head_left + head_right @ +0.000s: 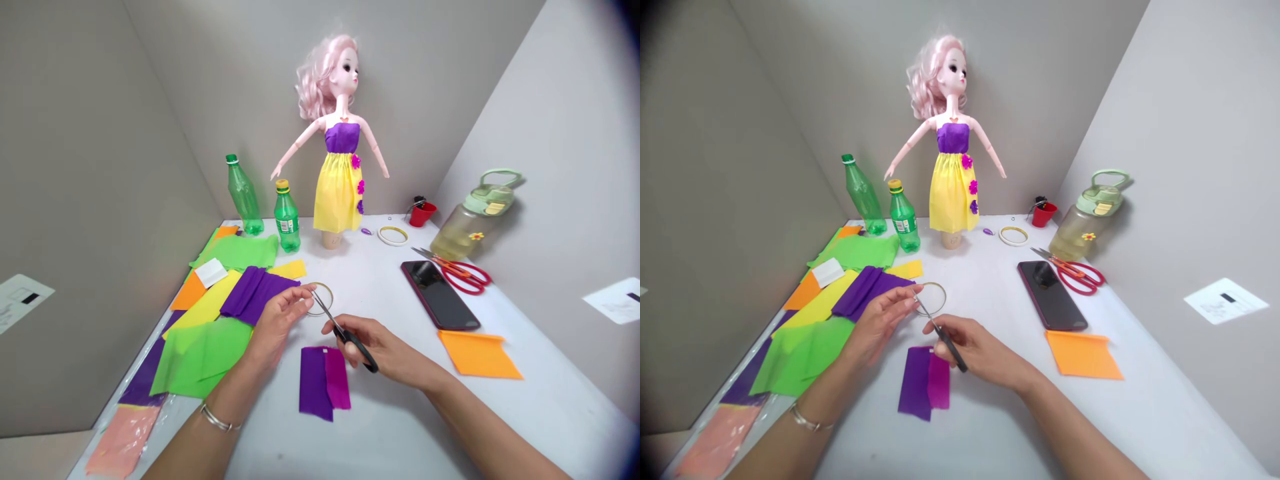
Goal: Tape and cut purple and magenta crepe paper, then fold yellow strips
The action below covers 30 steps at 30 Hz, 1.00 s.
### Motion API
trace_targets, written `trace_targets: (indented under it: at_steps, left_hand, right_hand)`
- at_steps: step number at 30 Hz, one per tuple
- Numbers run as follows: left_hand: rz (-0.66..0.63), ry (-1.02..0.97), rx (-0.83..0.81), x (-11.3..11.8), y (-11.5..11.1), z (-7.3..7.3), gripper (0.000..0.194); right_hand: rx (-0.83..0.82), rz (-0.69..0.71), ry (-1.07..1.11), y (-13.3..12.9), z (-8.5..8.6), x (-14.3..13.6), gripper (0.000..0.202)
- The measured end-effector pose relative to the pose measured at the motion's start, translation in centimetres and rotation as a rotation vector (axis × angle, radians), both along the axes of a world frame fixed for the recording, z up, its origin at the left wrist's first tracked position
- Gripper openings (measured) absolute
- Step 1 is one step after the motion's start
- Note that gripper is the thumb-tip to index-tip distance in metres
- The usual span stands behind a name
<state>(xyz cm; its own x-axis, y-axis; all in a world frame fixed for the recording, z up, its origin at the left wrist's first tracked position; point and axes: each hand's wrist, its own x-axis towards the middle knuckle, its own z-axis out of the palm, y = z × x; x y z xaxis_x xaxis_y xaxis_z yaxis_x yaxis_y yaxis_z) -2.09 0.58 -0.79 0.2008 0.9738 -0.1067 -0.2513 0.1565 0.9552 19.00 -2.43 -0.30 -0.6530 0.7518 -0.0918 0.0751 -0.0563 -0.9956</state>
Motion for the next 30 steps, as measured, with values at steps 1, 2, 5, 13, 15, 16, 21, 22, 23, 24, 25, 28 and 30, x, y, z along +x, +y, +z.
trace_targets:
  at_steps: [1,2,5,13,15,16,21,22,23,24,25,28,30]
  left_hand:
    - [0.007,0.001,-0.005,0.0,0.0,0.1,0.02]
    - [0.013,0.001,-0.011,0.0,0.0,0.1,0.02]
    - [0.026,-0.007,-0.02,0.1,0.0,0.4,0.02]
    - [0.013,0.016,-0.024,0.1,-0.1,0.8,0.02]
    - [0.014,0.015,-0.023,0.1,0.0,0.7,0.02]
    - [0.015,0.019,-0.023,0.0,0.0,0.6,0.019]
    - [0.039,0.055,-0.009,-0.3,0.4,0.1,0.018]
    - [0.049,0.057,0.002,-0.4,0.5,0.0,0.017]
    - [0.056,0.059,0.013,-0.5,0.6,-0.1,0.016]
    - [0.061,0.062,0.024,-0.6,0.7,-0.2,0.014]
    - [0.059,0.067,0.031,-0.6,0.8,-0.4,0.013]
    - [0.054,0.09,0.035,-0.7,0.9,-0.7,0.013]
    - [0.05,0.093,0.036,-0.8,1.0,-0.8,0.014]
  right_hand:
    - [0.006,-0.002,-0.007,0.0,0.0,0.0,0.042]
    - [0.01,-0.003,-0.014,0.0,0.0,-0.1,0.042]
    - [0.016,-0.008,-0.038,0.0,0.2,-0.2,0.041]
    - [0.037,-0.017,-0.068,-0.1,0.4,-0.1,0.041]
    - [0.033,-0.021,-0.077,-0.2,0.5,-0.1,0.041]
    - [0.032,-0.023,-0.086,-0.3,0.5,-0.2,0.041]
    - [0.123,-0.15,-0.208,-0.3,0.4,-0.6,0.034]
    - [0.159,-0.206,-0.242,-0.2,0.2,-0.6,0.033]
    - [0.193,-0.262,-0.275,-0.1,0.0,-0.7,0.033]
    - [0.228,-0.314,-0.31,0.0,-0.3,-0.6,0.035]
    - [0.267,-0.363,-0.348,0.1,-0.6,-0.6,0.037]
    - [0.408,-0.474,-0.474,0.5,-1.2,-0.1,0.043]
    - [0.486,-0.518,-0.537,0.8,-1.4,0.4,0.041]
